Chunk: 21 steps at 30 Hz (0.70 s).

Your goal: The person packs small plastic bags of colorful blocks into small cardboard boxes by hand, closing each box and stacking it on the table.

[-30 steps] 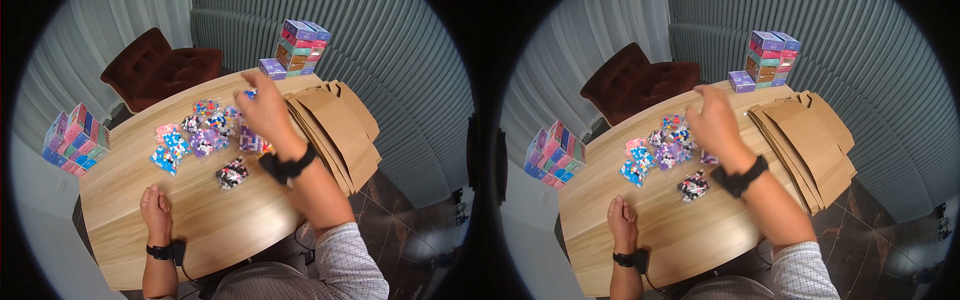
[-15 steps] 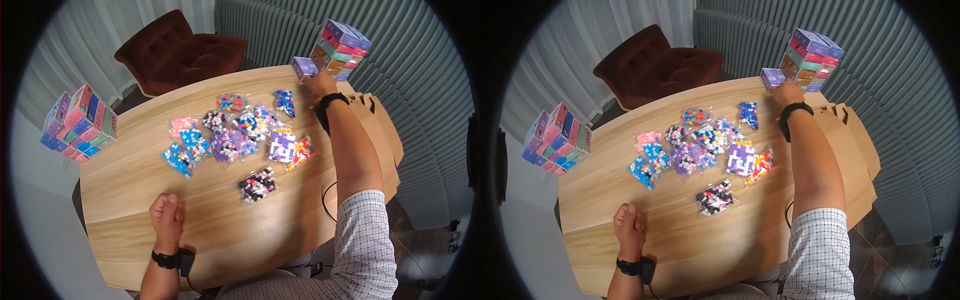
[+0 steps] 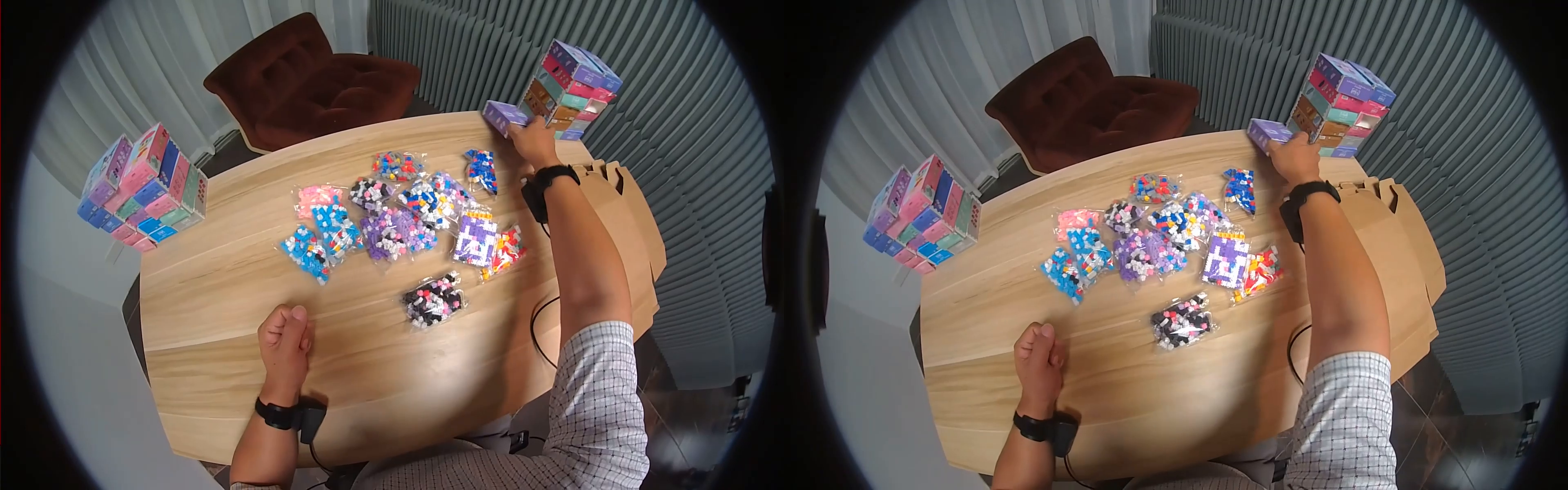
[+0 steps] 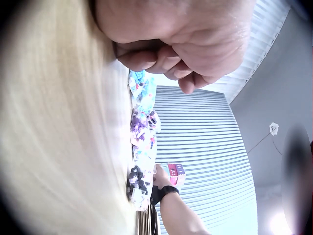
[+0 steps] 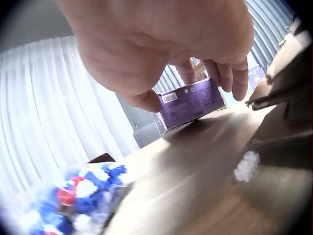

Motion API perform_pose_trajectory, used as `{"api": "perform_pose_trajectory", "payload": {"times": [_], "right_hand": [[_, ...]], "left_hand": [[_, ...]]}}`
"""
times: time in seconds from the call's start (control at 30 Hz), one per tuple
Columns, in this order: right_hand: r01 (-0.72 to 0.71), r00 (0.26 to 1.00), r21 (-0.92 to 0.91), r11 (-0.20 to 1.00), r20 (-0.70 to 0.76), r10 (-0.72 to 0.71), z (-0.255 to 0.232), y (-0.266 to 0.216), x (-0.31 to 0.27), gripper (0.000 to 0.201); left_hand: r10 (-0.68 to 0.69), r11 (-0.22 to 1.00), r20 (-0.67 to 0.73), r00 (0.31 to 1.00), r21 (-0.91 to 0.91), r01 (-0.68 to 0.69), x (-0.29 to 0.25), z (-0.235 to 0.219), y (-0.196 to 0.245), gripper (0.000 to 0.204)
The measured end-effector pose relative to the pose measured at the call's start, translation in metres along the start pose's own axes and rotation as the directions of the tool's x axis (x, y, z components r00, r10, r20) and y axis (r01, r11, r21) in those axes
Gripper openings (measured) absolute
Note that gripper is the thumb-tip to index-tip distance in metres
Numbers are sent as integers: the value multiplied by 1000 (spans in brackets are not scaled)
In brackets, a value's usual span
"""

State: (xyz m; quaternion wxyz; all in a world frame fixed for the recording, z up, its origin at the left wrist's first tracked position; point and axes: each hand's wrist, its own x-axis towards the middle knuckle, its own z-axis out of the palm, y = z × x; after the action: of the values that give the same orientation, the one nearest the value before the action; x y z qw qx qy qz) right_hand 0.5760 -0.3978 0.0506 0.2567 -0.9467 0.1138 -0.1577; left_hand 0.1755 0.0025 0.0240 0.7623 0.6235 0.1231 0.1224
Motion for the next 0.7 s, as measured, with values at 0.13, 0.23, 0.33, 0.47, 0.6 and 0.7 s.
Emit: {"api": "perform_pose_trajectory", "payload": {"times": [0.13,0.23,0.33,0.47,0.6,0.7], "right_hand": [[219,969,352,910,26,-244,-29,-39,-53,80],[254,897,640,725,124,-424,-54,-80,-130,70],[242,805,711,661,233,-546,-79,-117,-230,66],[237,558,732,639,436,-706,-80,-135,-319,68],[226,524,731,643,465,-713,-68,-143,-360,66],[105,545,811,576,437,-715,-58,-137,-368,63]], "left_hand": [[-42,999,44,998,13,42,0,-7,-2,24],[133,990,58,989,-58,-129,7,-6,-11,21],[227,963,46,973,-162,-217,9,-4,-11,74],[342,873,3,940,-370,-317,16,-5,-10,89],[284,888,53,957,-391,-242,12,-13,-2,76],[246,910,52,968,-357,-212,19,-21,-8,63]]}}
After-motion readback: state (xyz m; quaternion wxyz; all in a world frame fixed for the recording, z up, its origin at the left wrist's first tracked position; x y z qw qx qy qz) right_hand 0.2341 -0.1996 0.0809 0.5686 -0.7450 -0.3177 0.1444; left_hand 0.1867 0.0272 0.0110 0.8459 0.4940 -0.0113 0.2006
